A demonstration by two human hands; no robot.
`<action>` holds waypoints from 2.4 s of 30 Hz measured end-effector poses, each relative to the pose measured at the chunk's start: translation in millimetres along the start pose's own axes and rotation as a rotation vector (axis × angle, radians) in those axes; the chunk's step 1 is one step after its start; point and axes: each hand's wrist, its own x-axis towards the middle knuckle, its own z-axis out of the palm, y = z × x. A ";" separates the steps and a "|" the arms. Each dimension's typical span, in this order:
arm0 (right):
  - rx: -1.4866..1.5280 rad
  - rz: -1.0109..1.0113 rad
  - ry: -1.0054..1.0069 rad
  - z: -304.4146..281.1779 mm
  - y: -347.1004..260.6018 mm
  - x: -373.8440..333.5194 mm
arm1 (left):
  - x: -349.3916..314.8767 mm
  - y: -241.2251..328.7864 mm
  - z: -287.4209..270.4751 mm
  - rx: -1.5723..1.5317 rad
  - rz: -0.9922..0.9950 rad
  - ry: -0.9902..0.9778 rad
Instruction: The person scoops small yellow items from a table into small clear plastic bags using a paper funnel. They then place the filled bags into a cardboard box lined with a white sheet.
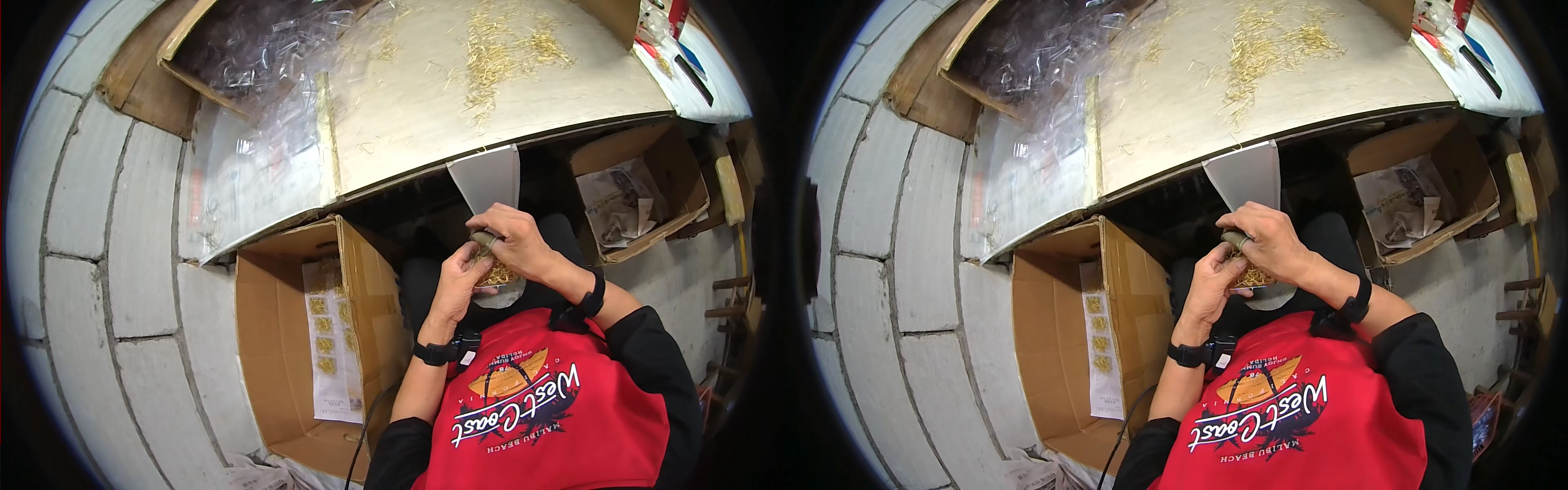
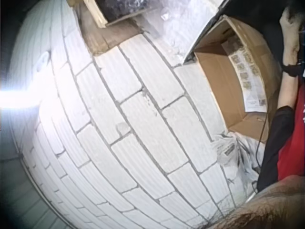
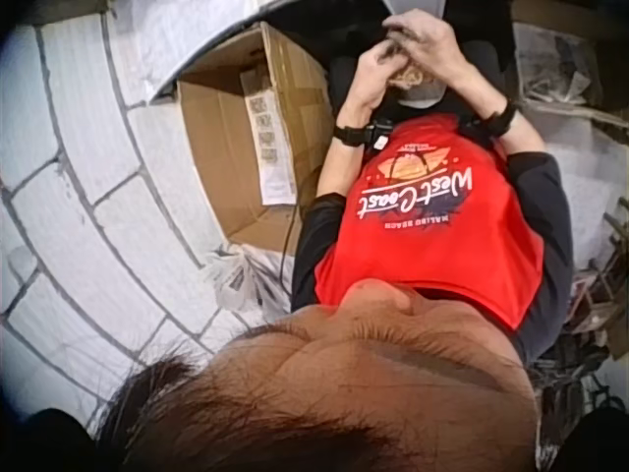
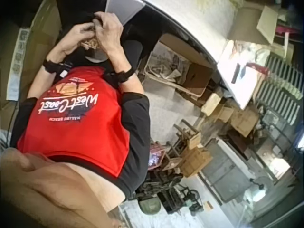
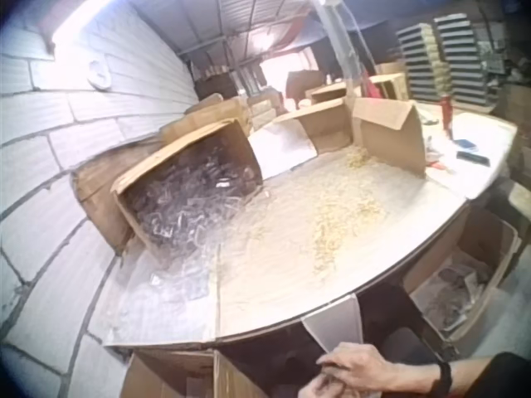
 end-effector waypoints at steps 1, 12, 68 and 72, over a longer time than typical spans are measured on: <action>-0.019 -0.059 0.002 -1.0 0.8 0.2 | 1.0 -1.6 -1.0 -0.023 0.009 -0.009; -0.066 -0.248 -0.083 -4.5 -6.3 -15.5 | 1.3 -1.6 -8.2 -0.275 0.164 0.022; 0.759 0.511 -0.085 22.7 20.1 -9.0 | 4.7 0.0 1.7 -0.213 0.173 0.210; 0.789 0.571 -0.101 13.6 30.3 -6.8 | 4.1 1.7 2.0 -0.237 0.189 0.238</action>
